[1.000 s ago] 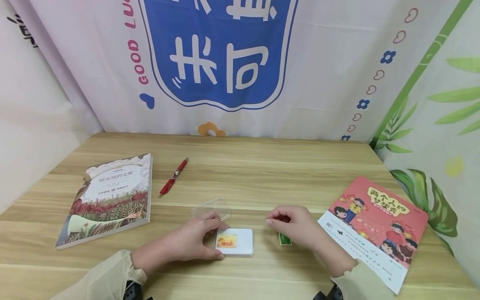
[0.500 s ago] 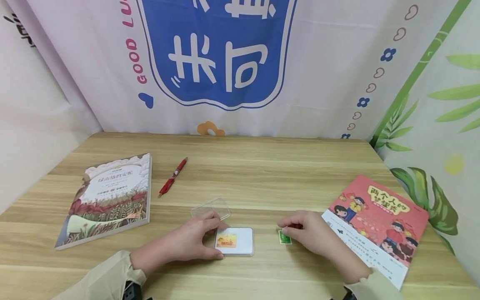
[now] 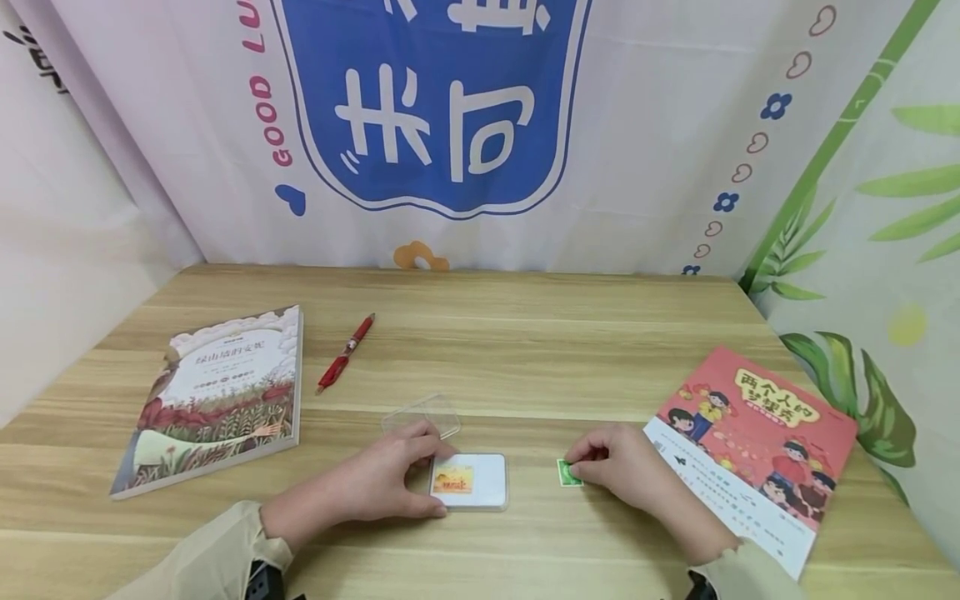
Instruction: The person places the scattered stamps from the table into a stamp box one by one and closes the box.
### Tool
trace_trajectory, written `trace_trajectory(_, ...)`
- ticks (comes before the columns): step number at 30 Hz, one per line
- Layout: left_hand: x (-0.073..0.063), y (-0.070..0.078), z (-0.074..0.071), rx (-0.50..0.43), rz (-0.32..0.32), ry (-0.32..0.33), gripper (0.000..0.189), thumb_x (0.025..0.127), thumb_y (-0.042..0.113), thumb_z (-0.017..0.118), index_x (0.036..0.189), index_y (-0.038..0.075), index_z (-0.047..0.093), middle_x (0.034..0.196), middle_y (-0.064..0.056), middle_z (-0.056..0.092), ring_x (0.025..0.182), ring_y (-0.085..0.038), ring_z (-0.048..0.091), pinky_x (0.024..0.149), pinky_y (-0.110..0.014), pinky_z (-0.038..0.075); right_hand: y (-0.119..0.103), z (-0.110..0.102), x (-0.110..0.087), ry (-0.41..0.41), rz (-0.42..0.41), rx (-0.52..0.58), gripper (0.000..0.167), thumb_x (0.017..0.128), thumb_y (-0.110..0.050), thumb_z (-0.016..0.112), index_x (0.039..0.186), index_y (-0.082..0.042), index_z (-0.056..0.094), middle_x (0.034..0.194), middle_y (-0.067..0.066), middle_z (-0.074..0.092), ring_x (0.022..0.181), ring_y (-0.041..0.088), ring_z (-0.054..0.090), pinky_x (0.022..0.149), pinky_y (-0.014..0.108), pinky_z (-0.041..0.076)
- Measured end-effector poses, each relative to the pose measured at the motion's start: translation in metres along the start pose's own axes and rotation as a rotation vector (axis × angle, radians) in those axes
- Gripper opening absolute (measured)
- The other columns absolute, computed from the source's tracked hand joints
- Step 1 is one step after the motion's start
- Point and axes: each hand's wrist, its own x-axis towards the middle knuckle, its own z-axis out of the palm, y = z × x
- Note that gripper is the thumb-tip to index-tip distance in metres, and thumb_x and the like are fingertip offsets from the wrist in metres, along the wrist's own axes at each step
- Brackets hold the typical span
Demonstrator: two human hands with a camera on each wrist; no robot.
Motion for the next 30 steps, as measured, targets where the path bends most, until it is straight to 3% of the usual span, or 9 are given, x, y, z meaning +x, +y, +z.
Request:
trace_trajectory(8, 0.0008, -0.0012, -0.0002, -0.001, -0.008, 0.014, 0.052, 0.071, 0.031, 0.079, 0.114, 0.009, 0.061, 0.107, 0.002, 0.052, 0.092, -0.010, 0.046, 0.082, -0.024, 0.043, 0.0020, -0.0007, 0.0030, -0.022, 0.025, 0.073, 0.007, 0.077, -0.014, 0.072, 0.083, -0.010, 0.070, 0.072, 0.000, 0.060, 0.062, 0.005, 0.047, 0.055, 0.020, 0.040)
trace_trajectory(30, 0.0002, -0.0012, 0.0026, -0.006, -0.015, 0.019, 0.052, 0.072, 0.033, 0.078, 0.115, 0.010, 0.061, 0.107, 0.004, 0.051, 0.091, -0.010, 0.045, 0.081, -0.025, 0.043, -0.0015, -0.0003, 0.0014, -0.055, 0.030, 0.114, 0.011, 0.077, -0.008, 0.071, 0.079, -0.008, 0.060, 0.069, 0.002, 0.051, 0.062, 0.009, 0.045, 0.054, 0.021, 0.038)
